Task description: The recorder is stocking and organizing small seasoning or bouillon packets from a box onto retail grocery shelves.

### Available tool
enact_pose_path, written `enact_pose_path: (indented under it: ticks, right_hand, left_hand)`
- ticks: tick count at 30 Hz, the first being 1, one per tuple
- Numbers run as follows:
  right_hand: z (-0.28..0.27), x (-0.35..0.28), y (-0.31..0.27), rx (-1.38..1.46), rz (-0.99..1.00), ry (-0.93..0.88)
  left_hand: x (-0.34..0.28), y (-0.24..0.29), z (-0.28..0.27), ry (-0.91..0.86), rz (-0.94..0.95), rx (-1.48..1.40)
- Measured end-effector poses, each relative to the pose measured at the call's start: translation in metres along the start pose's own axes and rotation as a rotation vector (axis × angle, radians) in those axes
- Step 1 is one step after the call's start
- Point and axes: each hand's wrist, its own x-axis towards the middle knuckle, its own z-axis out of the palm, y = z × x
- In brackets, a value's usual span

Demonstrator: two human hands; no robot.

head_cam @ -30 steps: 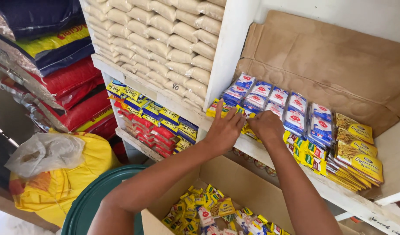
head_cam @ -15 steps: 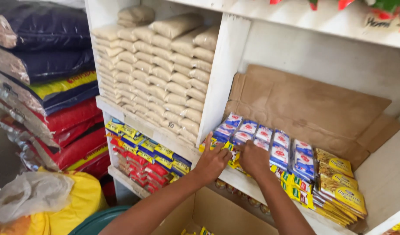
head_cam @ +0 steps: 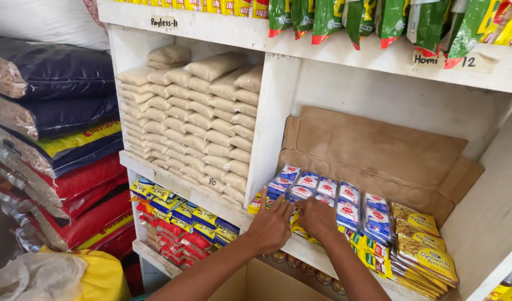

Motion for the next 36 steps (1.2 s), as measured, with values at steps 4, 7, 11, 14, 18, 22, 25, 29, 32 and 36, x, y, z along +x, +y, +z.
enact_pose_path:
  ticks: [4, 7, 11, 14, 18, 22, 25, 29, 32, 36]
  right_hand:
    - [-0.013, -0.007, -0.008, -0.052, -0.002, -0.027]
    - [-0.026, -0.009, -0.016, -0.107, 0.045, -0.109]
    - [-0.028, -0.008, -0.018, -0.085, 0.067, -0.196]
    - [-0.019, -0.002, -0.01, -0.069, 0.073, -0.215]
    - [-0.013, 0.002, 0.005, -0.01, 0.086, -0.221]
    - [-0.041, -0.012, 0.006, 0.105, 0.09, -0.084]
    - [-0.078, -0.042, 0.003, 0.248, 0.183, -0.024]
    - [-0.108, -0.086, 0.001, 0.293, 0.112, 0.081]
    - [-0.123, -0.124, -0.011, 0.235, 0.211, -0.044]
    - [-0.035, -0.167, 0.034, 0.532, 0.069, -0.119]
  left_hand:
    - [0.005, 0.0, 0.007, -0.058, -0.004, 0.007]
    - [0.008, -0.002, 0.009, -0.099, -0.016, 0.01]
    - [0.01, -0.002, 0.008, -0.137, -0.039, -0.006]
    - [0.008, -0.003, 0.009, -0.121, -0.031, -0.006]
    - [0.007, -0.007, 0.016, -0.108, -0.034, -0.016]
    - [0.005, -0.007, 0.014, -0.114, -0.066, -0.017]
    - [0.004, -0.007, 0.017, -0.082, -0.06, 0.012]
    - [0.006, -0.005, 0.002, 0.005, -0.094, 0.005]
    - [0.009, -0.001, -0.028, 0.094, -0.143, -0.07]
    - [0.005, 0.031, -0.074, 0.316, -0.269, -0.275]
